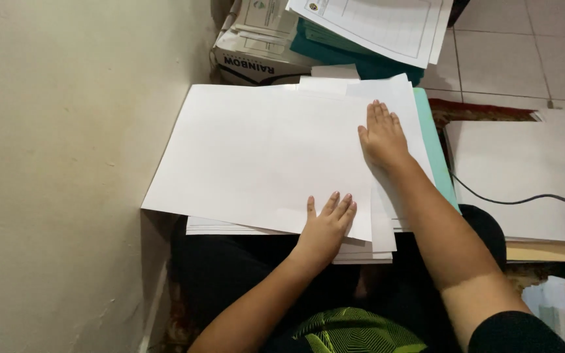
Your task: The person inspects a stack of printed paper sheets by hand, flipping through them one by one, then smoothing and aligning them back into a stack.
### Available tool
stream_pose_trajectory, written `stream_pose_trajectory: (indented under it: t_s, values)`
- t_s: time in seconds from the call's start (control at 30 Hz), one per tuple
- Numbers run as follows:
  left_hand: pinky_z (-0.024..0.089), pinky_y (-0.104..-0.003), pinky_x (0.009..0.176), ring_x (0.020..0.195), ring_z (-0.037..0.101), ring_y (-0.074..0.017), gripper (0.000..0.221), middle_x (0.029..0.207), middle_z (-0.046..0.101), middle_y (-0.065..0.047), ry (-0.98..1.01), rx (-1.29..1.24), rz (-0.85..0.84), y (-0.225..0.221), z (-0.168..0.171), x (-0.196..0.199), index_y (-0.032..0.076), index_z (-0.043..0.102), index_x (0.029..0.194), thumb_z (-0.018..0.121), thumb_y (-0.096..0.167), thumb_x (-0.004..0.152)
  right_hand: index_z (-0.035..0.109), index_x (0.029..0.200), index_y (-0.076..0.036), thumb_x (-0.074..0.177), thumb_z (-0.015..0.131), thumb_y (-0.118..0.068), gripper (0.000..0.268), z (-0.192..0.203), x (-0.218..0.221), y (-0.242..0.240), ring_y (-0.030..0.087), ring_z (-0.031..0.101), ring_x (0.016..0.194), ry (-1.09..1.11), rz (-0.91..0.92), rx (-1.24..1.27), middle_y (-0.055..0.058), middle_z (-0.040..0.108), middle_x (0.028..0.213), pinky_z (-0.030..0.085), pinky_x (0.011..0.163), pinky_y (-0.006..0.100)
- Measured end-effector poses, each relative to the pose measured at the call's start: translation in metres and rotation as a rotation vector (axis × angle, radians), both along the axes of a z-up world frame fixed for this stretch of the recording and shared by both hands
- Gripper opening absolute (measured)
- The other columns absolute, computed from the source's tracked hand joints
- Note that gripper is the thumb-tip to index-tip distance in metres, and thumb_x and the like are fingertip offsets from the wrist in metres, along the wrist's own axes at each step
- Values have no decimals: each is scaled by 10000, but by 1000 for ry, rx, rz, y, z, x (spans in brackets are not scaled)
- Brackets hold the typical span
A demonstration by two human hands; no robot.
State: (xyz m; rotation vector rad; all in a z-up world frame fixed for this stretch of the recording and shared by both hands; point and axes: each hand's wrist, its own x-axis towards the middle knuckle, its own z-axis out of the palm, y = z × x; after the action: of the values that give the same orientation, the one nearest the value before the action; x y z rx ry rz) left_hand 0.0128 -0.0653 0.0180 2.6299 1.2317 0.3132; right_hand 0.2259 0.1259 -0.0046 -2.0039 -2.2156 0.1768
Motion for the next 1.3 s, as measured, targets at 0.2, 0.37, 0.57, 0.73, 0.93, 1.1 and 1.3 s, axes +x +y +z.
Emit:
stream_pose_trajectory:
  t_s: [0.2, 0.37, 0.57, 0.73, 0.93, 1.1, 1.3]
  values:
    - [134, -797, 1098, 1484, 356, -370, 672, 1547, 480, -162, -64, -81, -28, 1, 5, -7, 63, 490, 1479, 663, -95, 850, 280, 1601, 19, 1076, 255, -444, 701, 5, -7, -30, 326, 196, 1568, -17, 6, -12, 220, 236, 1683, 78, 1257, 482]
    - [133, -796, 1100, 1492, 345, -361, 675, 1561, 467, -149, -44, -56, -38, 2, -8, -6, 73, 477, 1491, 662, -66, 857, 269, 1594, 24, 1075, 269, -403, 672, 26, -34, -118, 329, 187, 1568, 13, -5, -81, 225, 229, 1681, 75, 1256, 474]
    - [118, -798, 1099, 1495, 335, -361, 685, 1570, 451, -152, -12, -32, -29, 0, -7, -5, 67, 469, 1497, 667, -57, 853, 255, 1603, 0, 1069, 265, -421, 680, 29, -33, -113, 306, 171, 1573, 17, -5, -101, 202, 209, 1690, 62, 1254, 467]
    - [127, -796, 1094, 1477, 356, -381, 688, 1548, 469, -185, -48, -48, -27, 1, 0, -6, 42, 485, 1481, 678, -90, 835, 259, 1607, 6, 1079, 270, -442, 693, 20, -20, -40, 311, 171, 1575, 17, -9, -77, 205, 213, 1692, 56, 1258, 474]
    - [103, -792, 1105, 1484, 346, -382, 688, 1552, 464, -189, -45, -46, -48, 2, 1, -8, 49, 481, 1486, 686, -79, 842, 248, 1617, -6, 1083, 244, -450, 694, 10, -13, 10, 291, 142, 1581, 20, -61, -61, 185, 191, 1702, 33, 1263, 465]
    - [84, -795, 1104, 1502, 313, -379, 708, 1567, 444, -184, -46, -80, -55, 2, -3, -7, 50, 461, 1500, 671, -83, 837, 252, 1614, -4, 1084, 244, -421, 674, 15, -20, -16, 290, 148, 1582, 20, -73, -63, 186, 202, 1699, 47, 1265, 462]
    - [78, -805, 1092, 1500, 310, -388, 705, 1559, 447, -201, -38, -95, -56, 3, 3, -8, 37, 464, 1493, 673, -106, 835, 262, 1607, 12, 1089, 241, -396, 659, 23, -33, -65, 313, 173, 1576, 3, -78, -86, 203, 221, 1692, 78, 1266, 467]
